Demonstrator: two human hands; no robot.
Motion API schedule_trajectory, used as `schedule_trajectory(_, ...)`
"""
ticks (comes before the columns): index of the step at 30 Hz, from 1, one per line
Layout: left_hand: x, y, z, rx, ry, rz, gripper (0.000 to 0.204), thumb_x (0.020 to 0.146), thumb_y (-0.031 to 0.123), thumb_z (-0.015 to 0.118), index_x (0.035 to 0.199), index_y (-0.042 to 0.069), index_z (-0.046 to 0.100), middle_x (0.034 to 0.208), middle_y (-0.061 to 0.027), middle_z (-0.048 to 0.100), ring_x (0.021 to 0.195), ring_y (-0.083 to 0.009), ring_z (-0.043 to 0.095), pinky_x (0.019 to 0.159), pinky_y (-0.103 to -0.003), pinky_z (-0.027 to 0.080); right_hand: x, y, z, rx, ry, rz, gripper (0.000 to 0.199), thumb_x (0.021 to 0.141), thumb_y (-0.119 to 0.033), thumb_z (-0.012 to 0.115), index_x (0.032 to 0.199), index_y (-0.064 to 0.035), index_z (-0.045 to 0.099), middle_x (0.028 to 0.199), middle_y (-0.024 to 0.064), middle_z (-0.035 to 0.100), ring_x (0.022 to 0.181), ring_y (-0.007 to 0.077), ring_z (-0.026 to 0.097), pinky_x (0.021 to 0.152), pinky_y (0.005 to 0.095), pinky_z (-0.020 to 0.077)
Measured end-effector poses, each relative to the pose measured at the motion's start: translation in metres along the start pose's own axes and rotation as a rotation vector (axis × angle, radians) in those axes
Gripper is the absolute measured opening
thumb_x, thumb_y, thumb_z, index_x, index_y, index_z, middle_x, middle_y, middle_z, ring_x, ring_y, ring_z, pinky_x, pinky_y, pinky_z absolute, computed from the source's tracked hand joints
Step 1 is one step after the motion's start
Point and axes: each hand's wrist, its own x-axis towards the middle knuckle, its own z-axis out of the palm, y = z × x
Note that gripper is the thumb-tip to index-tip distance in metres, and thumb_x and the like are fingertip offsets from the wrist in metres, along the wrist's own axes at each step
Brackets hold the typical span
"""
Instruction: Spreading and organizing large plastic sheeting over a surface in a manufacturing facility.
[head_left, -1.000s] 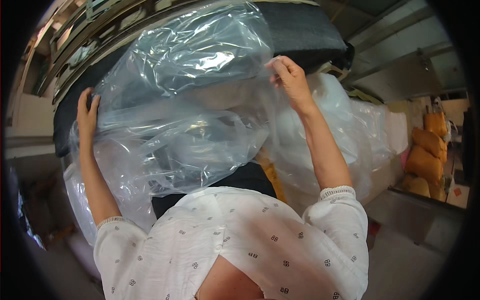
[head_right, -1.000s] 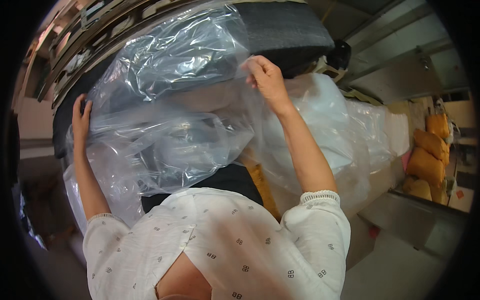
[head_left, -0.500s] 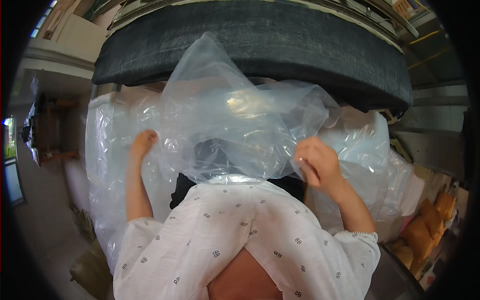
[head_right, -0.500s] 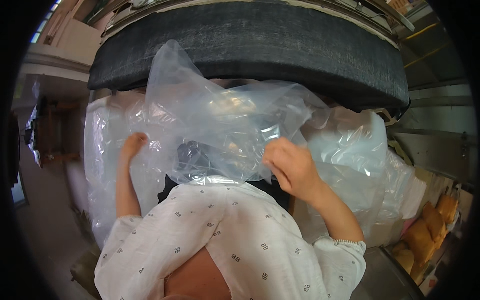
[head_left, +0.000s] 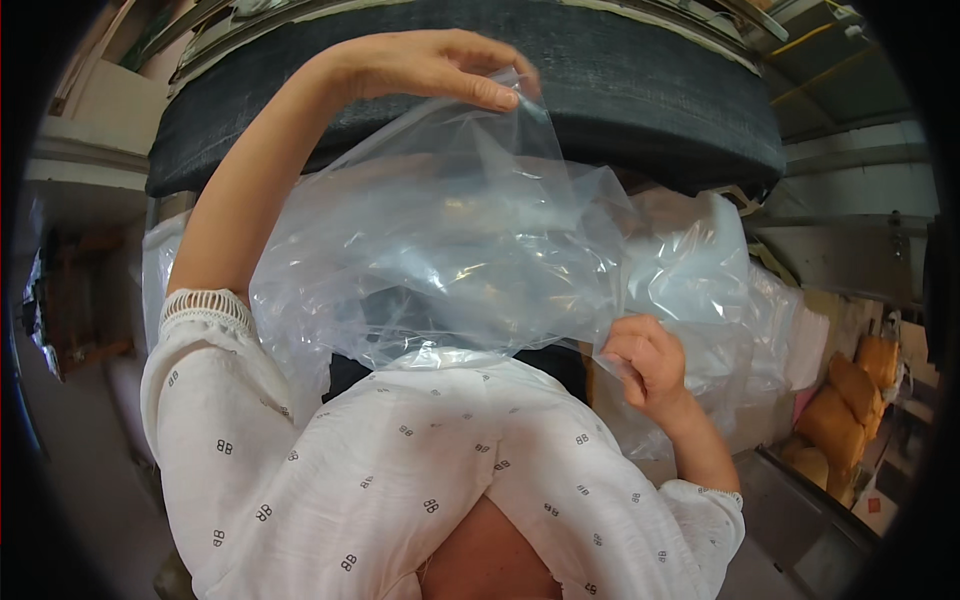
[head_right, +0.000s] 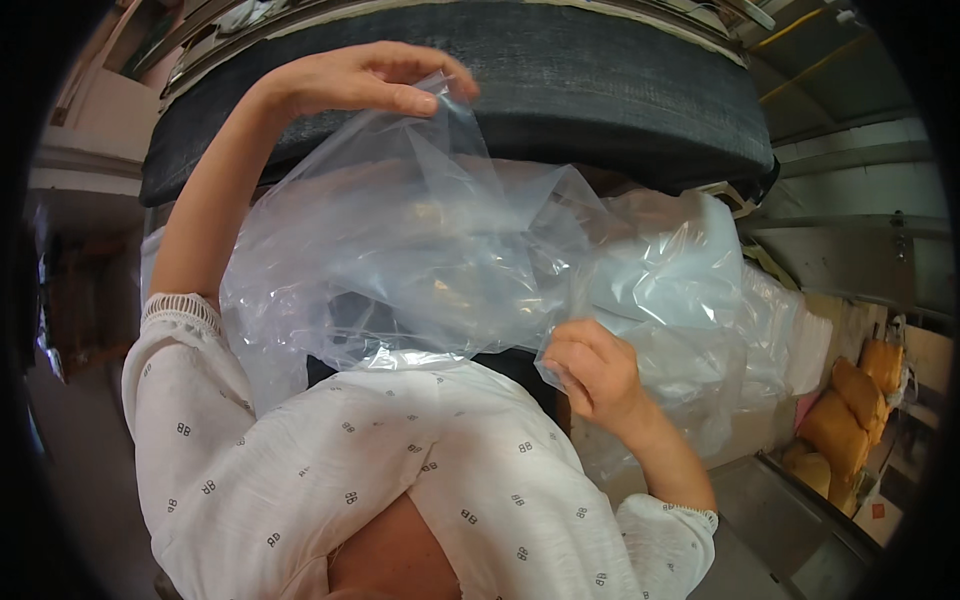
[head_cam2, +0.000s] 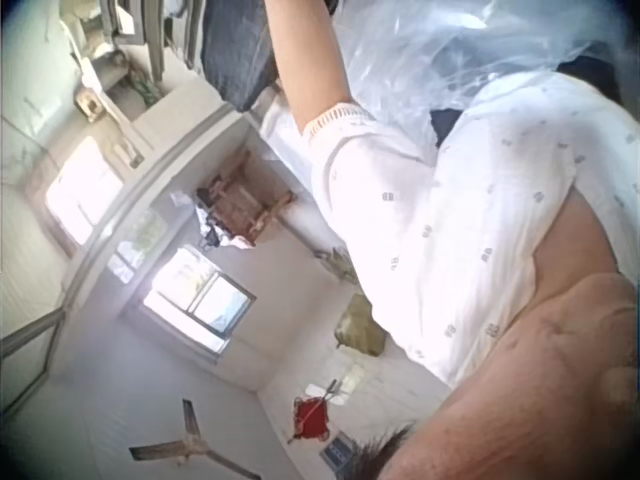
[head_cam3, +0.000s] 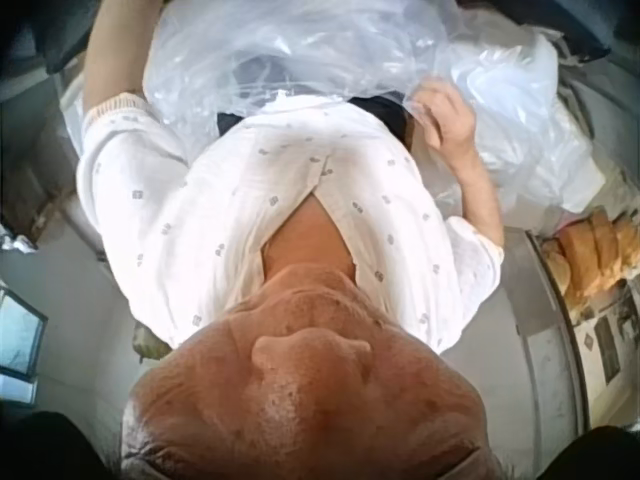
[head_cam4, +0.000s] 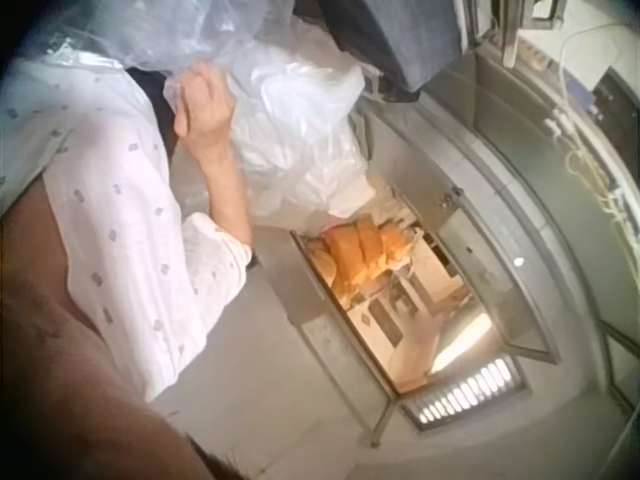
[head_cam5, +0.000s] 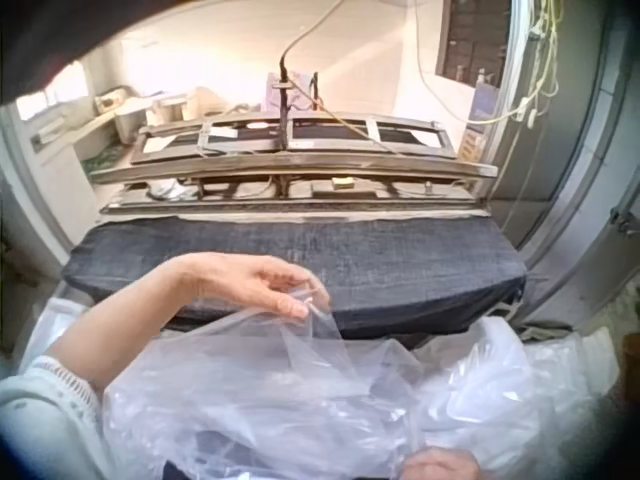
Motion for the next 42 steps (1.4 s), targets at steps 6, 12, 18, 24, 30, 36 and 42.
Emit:
schedule_trajectory(6,0.024,-0.001,0.014,-0.501,-0.036,0.052,0.035,0.067,0.028,0.074,0.067,0.014,0.042,0.084,-0.0043,0.059,0.092,-0.0191,0.057,0.095,-0.039,0.037,-0.018,0.009,-0.012,0.044,0.045,0.076,0.009,0.072,0.001,0.061,0.078,-0.0024,0.056,0.079,0.0103,0.055,0.059,0.0218,0.052,0.050,0.0275,0.0426)
schedule_trajectory(12,0.033,0.027,0.014,-0.638,-0.087,-0.051,0.031,0.068,0.026,0.075,0.072,0.013,0.047,0.065,0.0055,0.045,0.063,-0.0038,0.048,0.066,-0.019,0.043,-0.027,0.022,-0.020,0.134,0.035,0.185,0.005,0.074,0.000,0.059,0.077,-0.0022,0.056,0.078,0.0108,0.054,0.061,0.0222,0.052,0.053,0.0272,0.0426)
schedule_trajectory(18,0.044,0.044,0.002,-0.048,0.032,0.030,0.023,0.073,0.028,0.071,0.082,0.011,0.059,0.067,0.0082,0.047,0.059,-0.0005,0.040,0.053,-0.016,0.031,-0.027,0.031,-0.027,0.106,0.088,0.169,0.007,0.072,0.003,0.057,0.077,-0.0016,0.055,0.077,0.0113,0.054,0.062,0.0235,0.052,0.054,0.0279,0.0427)
schedule_trajectory(24,0.049,0.078,-0.007,0.145,-0.026,0.000,0.027,0.078,0.027,0.067,0.091,0.004,0.062,0.074,0.0019,0.058,0.073,-0.0059,0.053,0.069,-0.019,0.043,-0.025,0.033,-0.034,0.083,0.104,0.190,0.006,0.072,0.003,0.056,0.077,-0.0008,0.055,0.077,0.0112,0.054,0.063,0.0238,0.052,0.055,0.0271,0.0423)
schedule_trajectory(30,0.057,0.134,0.003,0.151,-0.046,0.125,0.015,0.090,0.017,0.049,0.086,0.005,0.055,0.079,-0.0017,0.056,0.069,-0.0066,0.049,0.060,-0.019,0.041,-0.030,0.044,-0.060,0.112,0.175,0.229,0.003,0.075,0.001,0.052,0.076,-0.0006,0.054,0.075,0.0091,0.053,0.064,0.0191,0.050,0.059,0.0231,0.0398)
schedule_trajectory(36,0.032,0.103,0.005,-0.221,0.307,0.866,0.033,0.081,0.023,0.061,0.111,0.012,0.053,0.101,0.0000,0.055,0.073,-0.0066,0.052,0.065,-0.024,0.042,0.018,0.077,-0.106,0.353,0.499,0.599,0.013,0.084,-0.010,0.053,0.072,-0.0044,0.053,0.064,-0.0039,0.043,0.058,0.0033,0.038,0.053,0.0190,0.0311)
schedule_trajectory(42,0.053,0.096,0.109,-0.476,0.526,0.600,0.012,0.081,0.005,0.056,0.093,0.006,0.053,0.082,-0.0047,0.055,0.062,-0.0070,0.049,0.053,-0.020,0.040,0.059,0.084,-0.094,0.312,0.613,0.439,0.023,0.081,-0.015,0.061,0.063,-0.0053,0.050,0.056,-0.0078,0.039,0.054,0.0009,0.033,0.047,0.0186,0.0270)
